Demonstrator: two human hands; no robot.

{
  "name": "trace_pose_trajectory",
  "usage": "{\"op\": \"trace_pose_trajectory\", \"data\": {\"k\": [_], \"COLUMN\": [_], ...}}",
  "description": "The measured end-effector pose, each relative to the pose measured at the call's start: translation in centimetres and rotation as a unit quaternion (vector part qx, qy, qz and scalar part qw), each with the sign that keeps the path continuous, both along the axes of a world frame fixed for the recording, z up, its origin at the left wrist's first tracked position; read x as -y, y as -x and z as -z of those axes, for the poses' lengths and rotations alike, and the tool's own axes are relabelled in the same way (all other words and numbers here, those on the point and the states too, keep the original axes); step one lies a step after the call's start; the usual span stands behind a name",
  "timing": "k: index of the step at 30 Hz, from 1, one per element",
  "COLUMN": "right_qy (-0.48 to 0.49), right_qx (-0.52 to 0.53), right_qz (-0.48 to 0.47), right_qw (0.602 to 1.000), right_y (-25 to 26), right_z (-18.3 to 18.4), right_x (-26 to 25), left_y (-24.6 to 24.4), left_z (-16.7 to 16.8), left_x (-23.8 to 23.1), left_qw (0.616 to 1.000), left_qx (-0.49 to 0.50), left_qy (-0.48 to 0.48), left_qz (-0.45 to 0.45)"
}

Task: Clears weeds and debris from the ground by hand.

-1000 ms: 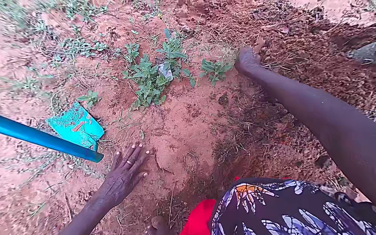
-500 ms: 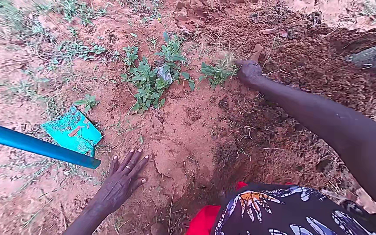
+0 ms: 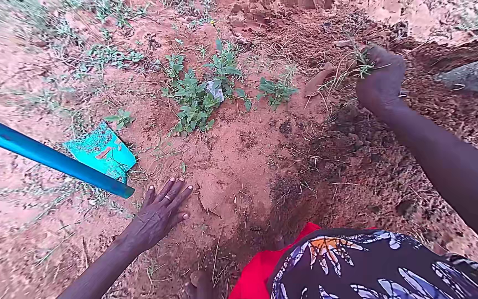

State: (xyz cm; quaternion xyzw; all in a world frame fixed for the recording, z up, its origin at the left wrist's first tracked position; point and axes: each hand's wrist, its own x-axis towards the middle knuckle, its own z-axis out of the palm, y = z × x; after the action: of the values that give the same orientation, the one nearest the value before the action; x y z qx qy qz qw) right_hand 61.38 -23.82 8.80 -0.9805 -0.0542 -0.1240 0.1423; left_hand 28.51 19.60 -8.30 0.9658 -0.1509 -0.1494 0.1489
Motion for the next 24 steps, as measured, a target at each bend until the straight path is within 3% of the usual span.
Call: {"op": "trace_pose_trajectory", "data": {"k": [3, 8, 13, 19, 24], "right_qy": [-0.038, -0.129, 0.171, 0.227, 0.315], "right_qx": [0.024, -0.095, -0.137, -0.231, -0.265], "right_qz": [-0.009, 0.011, 0.004, -0.109, -0.104], "right_qw": [0.999, 0.987, 0.976, 0.940, 0.905], "right_y": [-1.1, -4.8, -9.5, -14.0, -15.1], "right_z": [-2.3, -1.9, 1.2, 6.8, 9.1], "right_x": [0.2, 0.5, -0.2, -1.3, -2.8], "left_y": [0.0, -0.2, -0.3, 0.1, 0.2], "left_z": [-0.4, -0.6, -0.7, 0.5, 0.8], "left_x": [0.2, 0.3, 0.3, -0.3, -0.3], "left_qw": [1.000, 0.999, 0.999, 1.000, 1.000], "left_qx": [-0.022, -0.033, -0.048, 0.004, 0.016], "left_qy": [-0.002, -0.005, -0.017, 0.003, 0.003], "left_qz": [-0.009, -0.009, -0.011, -0.003, -0.005]}}
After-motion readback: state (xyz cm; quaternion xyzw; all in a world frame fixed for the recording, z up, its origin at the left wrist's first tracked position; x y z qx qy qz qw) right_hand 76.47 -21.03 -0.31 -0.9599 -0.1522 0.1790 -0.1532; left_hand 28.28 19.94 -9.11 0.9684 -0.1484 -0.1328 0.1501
